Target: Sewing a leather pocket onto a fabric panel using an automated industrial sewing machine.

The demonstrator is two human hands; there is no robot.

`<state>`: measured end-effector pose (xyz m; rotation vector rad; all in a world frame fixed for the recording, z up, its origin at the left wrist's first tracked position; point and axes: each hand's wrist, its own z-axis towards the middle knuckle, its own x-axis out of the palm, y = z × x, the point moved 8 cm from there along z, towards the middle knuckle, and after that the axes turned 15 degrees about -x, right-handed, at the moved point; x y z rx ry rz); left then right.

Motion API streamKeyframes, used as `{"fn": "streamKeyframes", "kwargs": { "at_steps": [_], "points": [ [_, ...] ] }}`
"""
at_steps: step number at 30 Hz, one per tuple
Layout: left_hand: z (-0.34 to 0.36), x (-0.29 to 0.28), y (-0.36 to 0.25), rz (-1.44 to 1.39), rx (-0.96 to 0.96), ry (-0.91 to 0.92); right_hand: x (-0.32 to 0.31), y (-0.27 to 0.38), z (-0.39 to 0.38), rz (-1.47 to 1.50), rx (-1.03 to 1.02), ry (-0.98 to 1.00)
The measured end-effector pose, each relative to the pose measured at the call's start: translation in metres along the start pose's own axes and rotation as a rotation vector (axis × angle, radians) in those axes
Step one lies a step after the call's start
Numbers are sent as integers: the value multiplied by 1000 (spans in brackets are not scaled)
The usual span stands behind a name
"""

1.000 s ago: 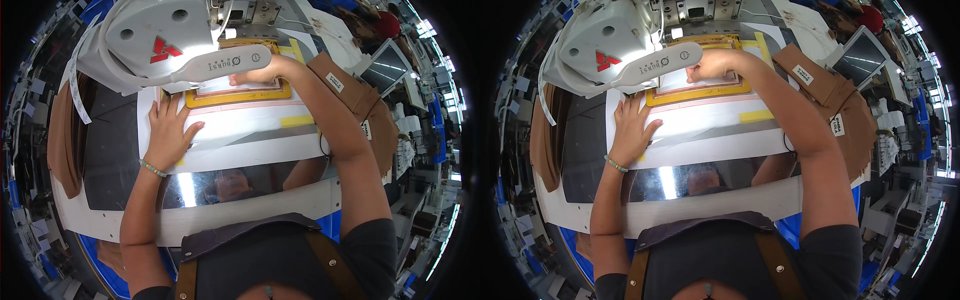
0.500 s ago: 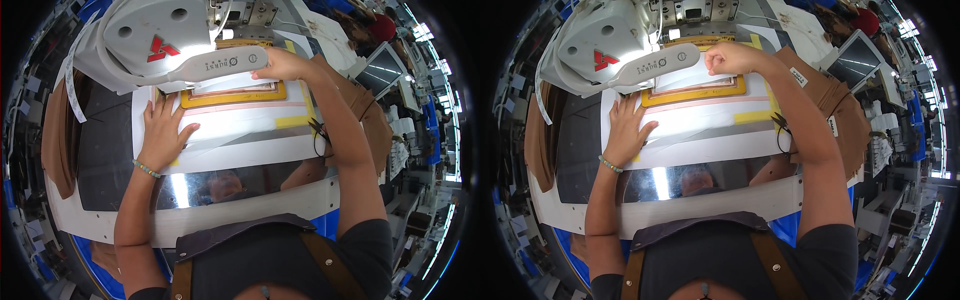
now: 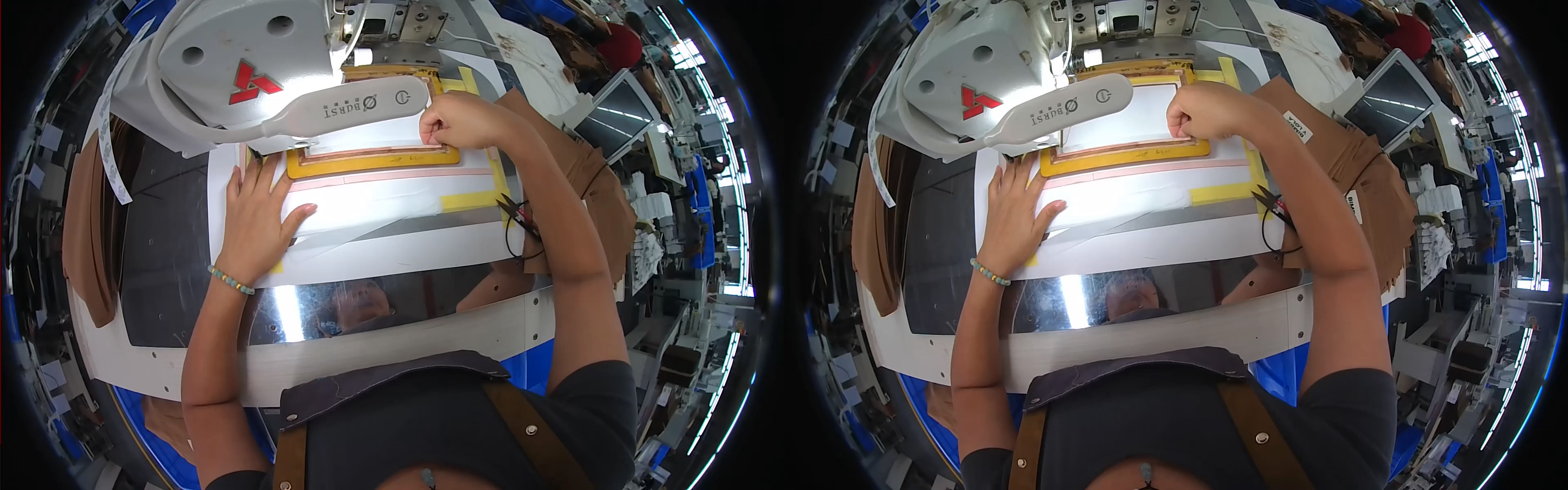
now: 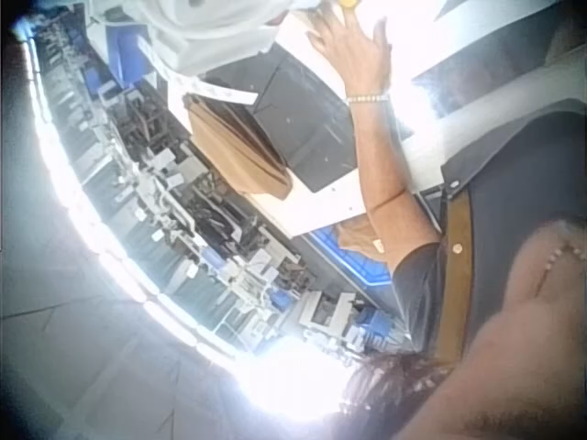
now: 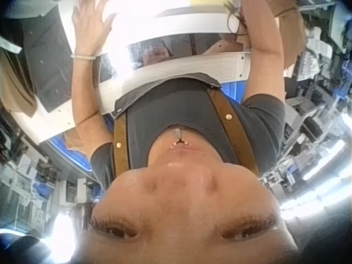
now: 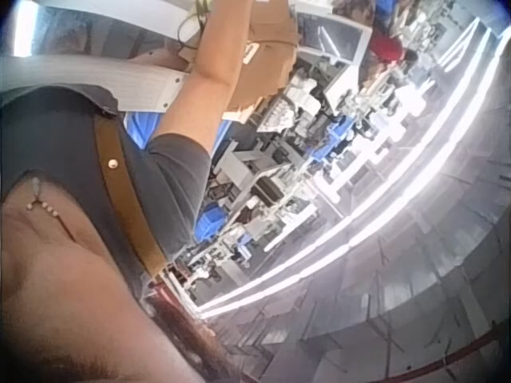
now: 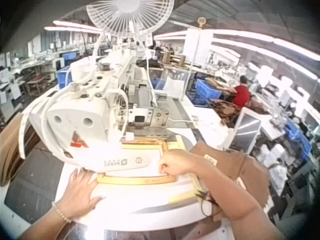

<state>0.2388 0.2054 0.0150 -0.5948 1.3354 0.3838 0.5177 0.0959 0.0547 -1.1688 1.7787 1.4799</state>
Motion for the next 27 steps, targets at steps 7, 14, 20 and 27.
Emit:
{"fn": "streamKeyframes", "kwargs": {
  "at_steps": [7, 14, 20, 27],
  "points": [
    [-1, -2, 0, 36, 5, -20, 4, 6, 14, -190, 94, 174],
    [-1, -1, 1, -1, 4, -29, 15, 30, 6, -490, 38, 150],
    [-1, 2, 3, -3, -6, -8, -10, 21, 2, -659, -73, -137],
    [-1, 1, 3, -28, 5, -15, 20, 24, -6, -586, -199, -60]
  ]
}}
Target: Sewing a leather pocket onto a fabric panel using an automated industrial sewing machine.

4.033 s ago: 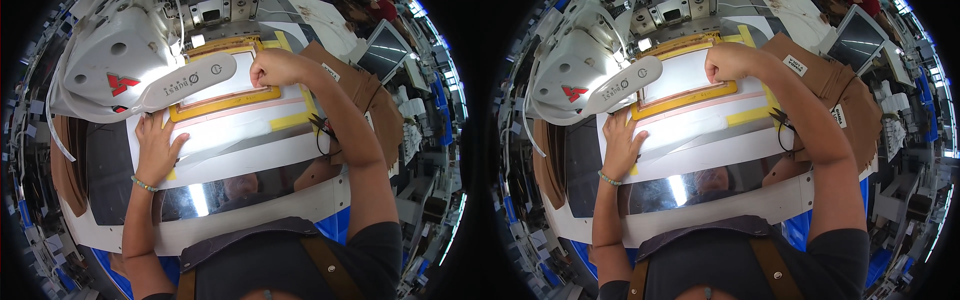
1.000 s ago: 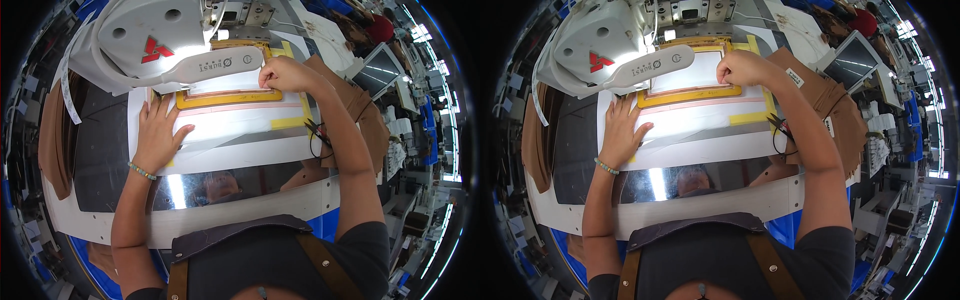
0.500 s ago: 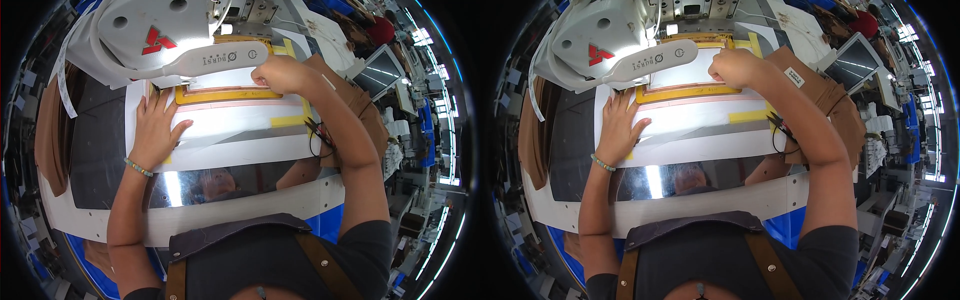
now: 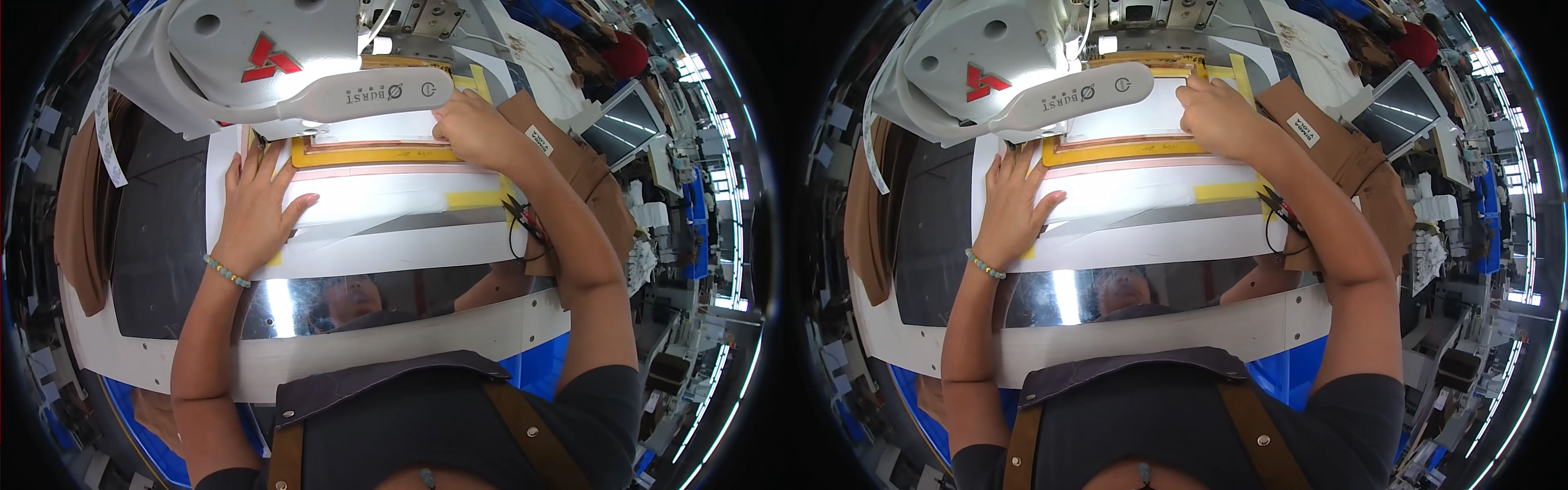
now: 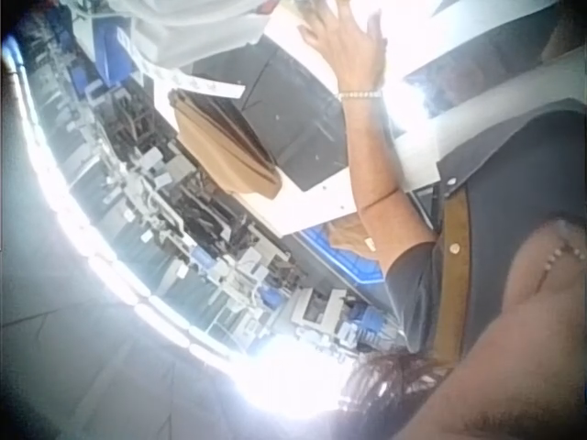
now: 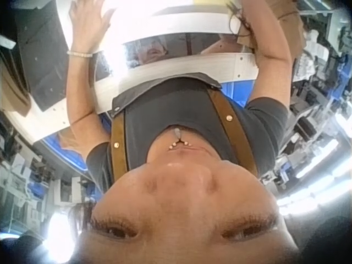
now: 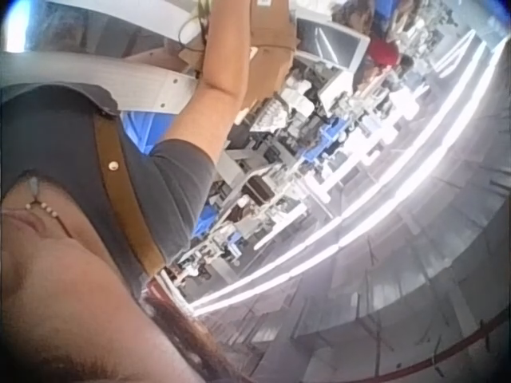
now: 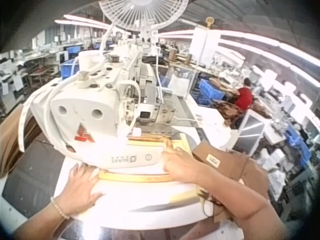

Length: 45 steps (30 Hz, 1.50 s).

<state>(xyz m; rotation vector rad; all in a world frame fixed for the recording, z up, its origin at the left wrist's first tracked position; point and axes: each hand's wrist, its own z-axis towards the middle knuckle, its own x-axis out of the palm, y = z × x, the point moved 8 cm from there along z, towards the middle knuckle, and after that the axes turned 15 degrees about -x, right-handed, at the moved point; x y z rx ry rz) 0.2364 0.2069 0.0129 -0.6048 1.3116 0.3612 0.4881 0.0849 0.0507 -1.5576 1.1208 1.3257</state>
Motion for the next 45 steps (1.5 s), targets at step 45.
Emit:
{"fn": "streamKeyframes", "kwargs": {
  "at_steps": [45],
  "points": [
    [2, -151, 411, 120, -976, -540, -23, 36, -37, 417, 146, -905]
  ]
}}
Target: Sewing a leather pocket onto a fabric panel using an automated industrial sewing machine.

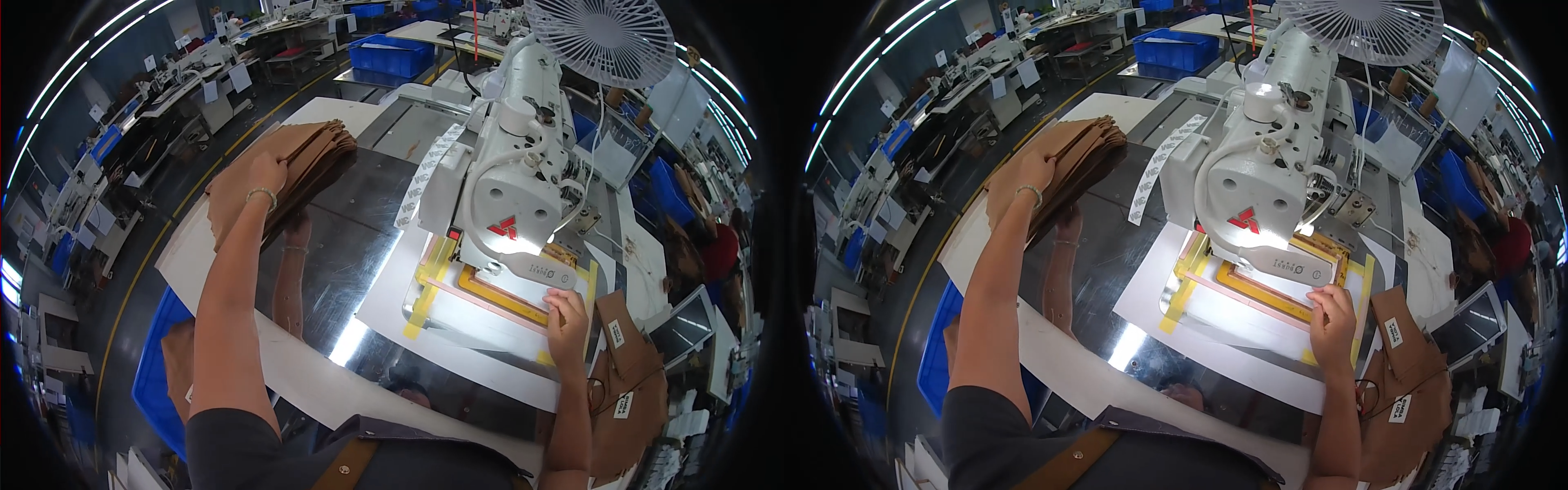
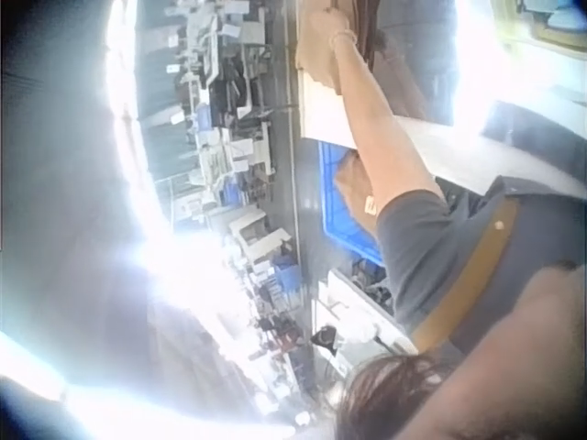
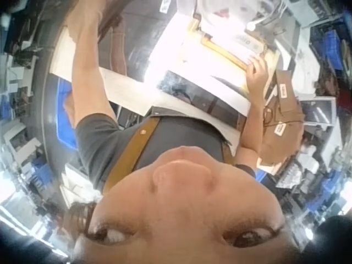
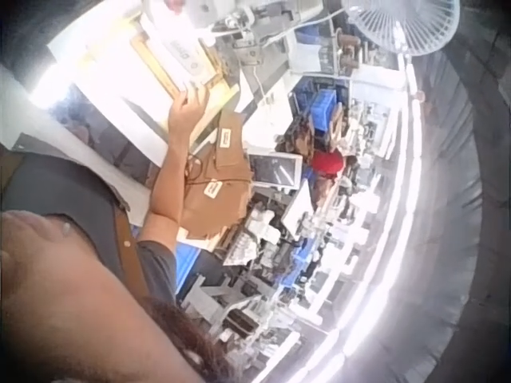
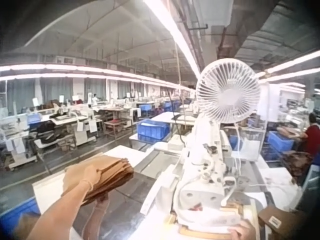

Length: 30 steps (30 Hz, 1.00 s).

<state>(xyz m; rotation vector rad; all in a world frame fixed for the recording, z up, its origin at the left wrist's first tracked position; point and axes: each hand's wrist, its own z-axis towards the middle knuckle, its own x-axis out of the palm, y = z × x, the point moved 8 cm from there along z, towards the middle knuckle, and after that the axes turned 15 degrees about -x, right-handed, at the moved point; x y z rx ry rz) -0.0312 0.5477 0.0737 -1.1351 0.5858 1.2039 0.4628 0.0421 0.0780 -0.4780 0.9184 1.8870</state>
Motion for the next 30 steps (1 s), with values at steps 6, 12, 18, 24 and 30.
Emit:
{"fn": "streamKeyframes", "kwargs": {
  "at_steps": [6, 12, 18, 24, 30],
  "points": [
    [17, -84, -17, -364, 50, -151, 8, 9, 3, 3, -59, 5],
    [-174, -94, -69, -236, 655, 143, 37, 63, 12, -30, -292, 215],
    [-323, -77, -87, -280, 975, 283, 117, 139, 29, -55, -718, 430],
    [-319, -91, -62, -181, 917, 191, 181, 157, 52, -320, -774, 380],
    [-267, -89, 4, -17, 754, 119, 178, 161, 42, -433, -831, 369]
  ]
}}
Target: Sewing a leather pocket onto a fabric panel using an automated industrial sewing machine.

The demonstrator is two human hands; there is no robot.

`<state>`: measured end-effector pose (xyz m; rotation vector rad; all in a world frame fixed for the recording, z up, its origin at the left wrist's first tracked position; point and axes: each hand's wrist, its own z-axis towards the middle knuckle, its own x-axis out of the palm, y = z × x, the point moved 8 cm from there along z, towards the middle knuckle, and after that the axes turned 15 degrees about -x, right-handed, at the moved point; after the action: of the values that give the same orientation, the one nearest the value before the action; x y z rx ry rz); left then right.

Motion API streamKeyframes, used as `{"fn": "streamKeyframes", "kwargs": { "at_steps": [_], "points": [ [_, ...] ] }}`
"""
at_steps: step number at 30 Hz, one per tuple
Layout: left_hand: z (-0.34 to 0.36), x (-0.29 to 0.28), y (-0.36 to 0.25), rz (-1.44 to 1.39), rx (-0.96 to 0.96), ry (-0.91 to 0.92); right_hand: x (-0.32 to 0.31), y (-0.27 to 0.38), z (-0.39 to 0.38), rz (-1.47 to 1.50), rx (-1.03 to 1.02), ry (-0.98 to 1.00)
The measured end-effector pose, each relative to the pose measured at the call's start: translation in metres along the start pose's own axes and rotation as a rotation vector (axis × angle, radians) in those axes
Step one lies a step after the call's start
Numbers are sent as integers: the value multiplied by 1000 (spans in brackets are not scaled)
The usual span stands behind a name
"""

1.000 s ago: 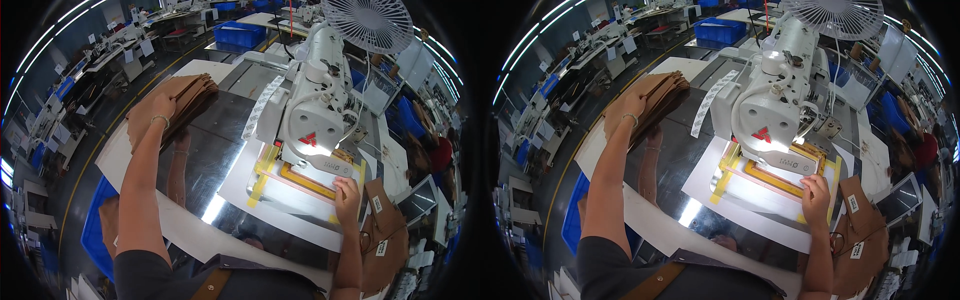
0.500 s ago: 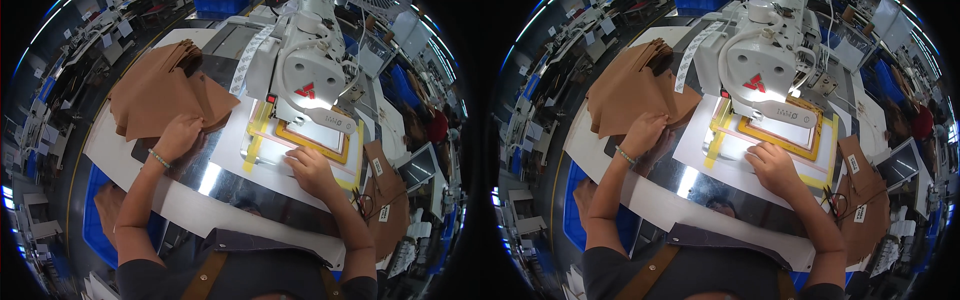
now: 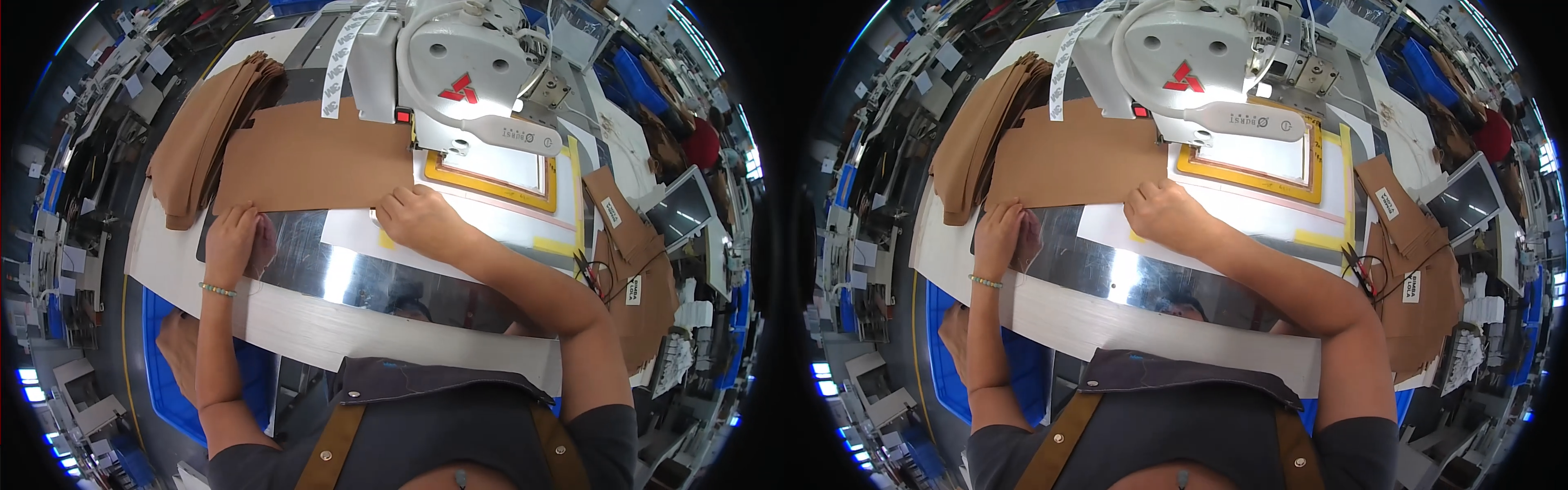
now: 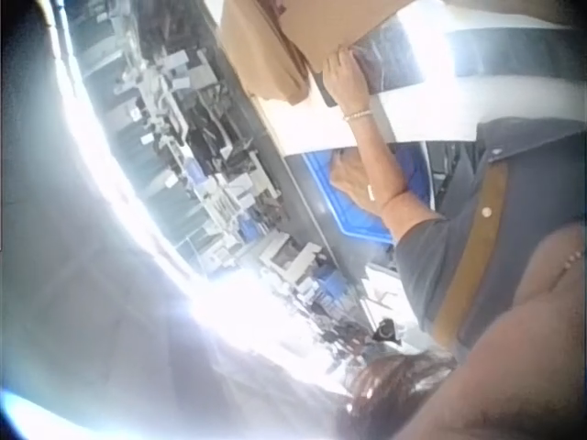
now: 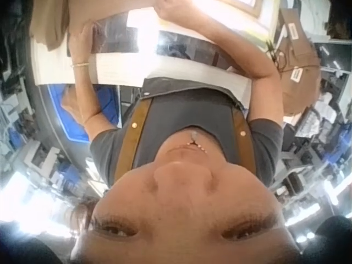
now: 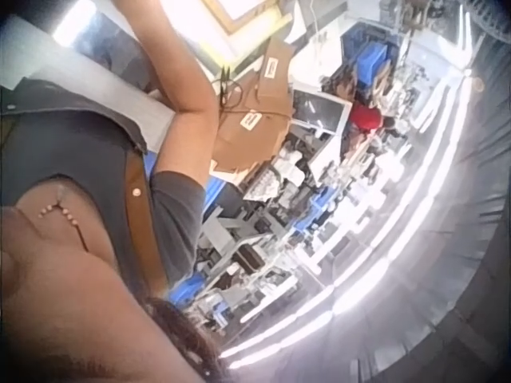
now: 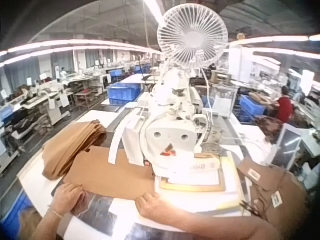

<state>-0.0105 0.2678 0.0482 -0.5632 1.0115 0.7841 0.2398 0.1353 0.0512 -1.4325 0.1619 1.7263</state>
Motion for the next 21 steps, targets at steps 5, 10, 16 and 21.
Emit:
{"fn": "streamKeyframes", "kwargs": {
  "at_steps": [5, 10, 16, 21],
  "points": [
    [9, 12, 24, 58, -19, 144, -7, -14, -12, -88, 71, -49],
    [25, 18, 24, 43, -3, 170, -3, -24, -24, -93, 148, -21],
    [44, 33, -5, 59, 96, 125, -25, -32, -70, -104, 182, -8],
    [73, 58, -83, -80, 281, 46, -52, -40, -150, -40, 226, 148]
  ]
}}
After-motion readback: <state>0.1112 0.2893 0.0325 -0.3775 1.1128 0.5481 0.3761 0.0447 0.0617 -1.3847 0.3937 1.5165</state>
